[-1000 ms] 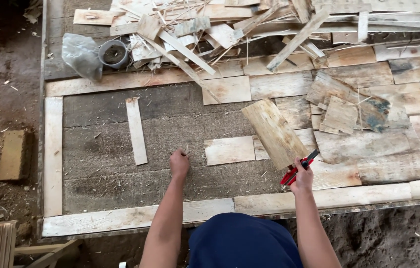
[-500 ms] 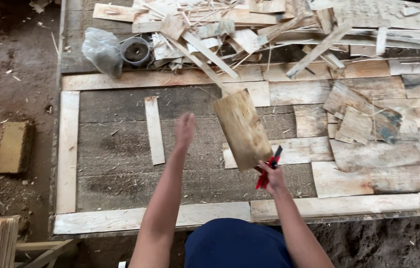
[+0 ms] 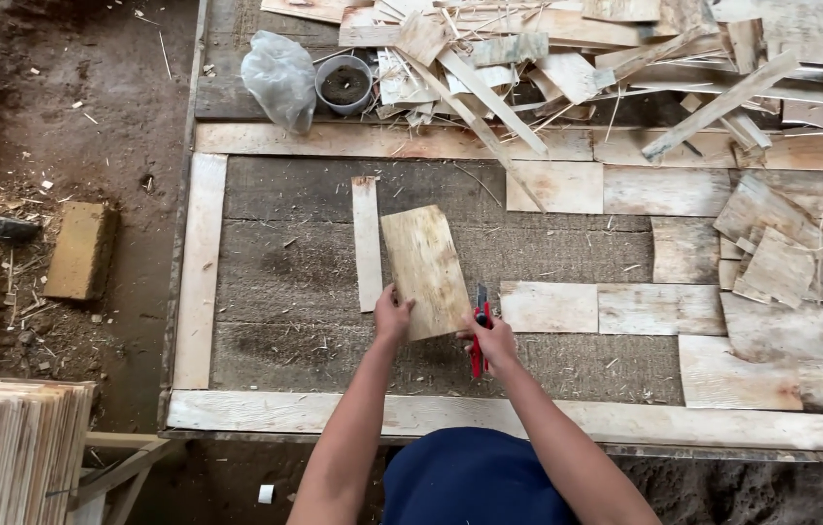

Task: The person uses a red utility knife to cut small wooden planks on a wooden workbench. They repeatedly position the planks, score them with the knife, and break them apart, placing the cut pieces aside.

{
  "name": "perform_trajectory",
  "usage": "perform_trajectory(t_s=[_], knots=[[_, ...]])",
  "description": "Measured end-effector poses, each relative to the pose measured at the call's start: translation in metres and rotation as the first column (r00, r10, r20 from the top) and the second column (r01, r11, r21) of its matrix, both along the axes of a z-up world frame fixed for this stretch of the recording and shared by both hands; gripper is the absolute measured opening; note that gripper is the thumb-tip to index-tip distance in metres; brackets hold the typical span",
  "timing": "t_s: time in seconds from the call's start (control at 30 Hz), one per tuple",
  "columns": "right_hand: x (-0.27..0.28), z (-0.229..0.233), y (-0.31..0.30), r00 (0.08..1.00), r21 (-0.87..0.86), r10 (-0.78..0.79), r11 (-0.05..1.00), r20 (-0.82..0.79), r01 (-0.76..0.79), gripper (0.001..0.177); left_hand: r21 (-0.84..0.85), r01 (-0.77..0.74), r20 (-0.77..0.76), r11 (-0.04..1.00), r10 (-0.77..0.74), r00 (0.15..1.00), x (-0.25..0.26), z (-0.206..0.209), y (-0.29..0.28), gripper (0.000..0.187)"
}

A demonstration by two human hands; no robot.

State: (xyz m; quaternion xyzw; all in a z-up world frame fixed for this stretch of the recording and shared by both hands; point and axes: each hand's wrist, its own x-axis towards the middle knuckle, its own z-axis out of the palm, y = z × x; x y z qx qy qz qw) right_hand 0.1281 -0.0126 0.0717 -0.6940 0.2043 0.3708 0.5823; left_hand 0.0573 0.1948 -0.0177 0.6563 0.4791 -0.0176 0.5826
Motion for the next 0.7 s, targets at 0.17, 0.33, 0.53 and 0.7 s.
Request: perform_trajectory(t_s=[0.17,0.33,0.53,0.7], knots=[[0.001,-0.020,-0.007,0.996,-0.071,0.077,0.995,0.037,-0.074,0.034,0.179,0.198,-0.165,0.964,-0.169,0.972,-0.010,0.028,0.001,0.061],[0.018,-0.024,-0.014,0.993,-0.124,0.108,0.987,0.041,-0.102,0.033,0.506,0.415,-0.334,0.756,-0.272,0.903,0.000,0.084,-0.003,0.066],[0.051,-0.028,0.005,0.945,-0.248,0.320,0.924,0.076,-0.293,0.032,0.566,0.682,-0.378,0.462,-0.590,0.713,0.028,0.128,-0.028,0.074],[0.066,0.064,0.053,0.666,-0.504,0.745,0.592,0.045,-0.628,0.052,0.358,0.822,-0.574,0.442,-0.590,0.568,0.038,0.110,-0.041,0.090]])
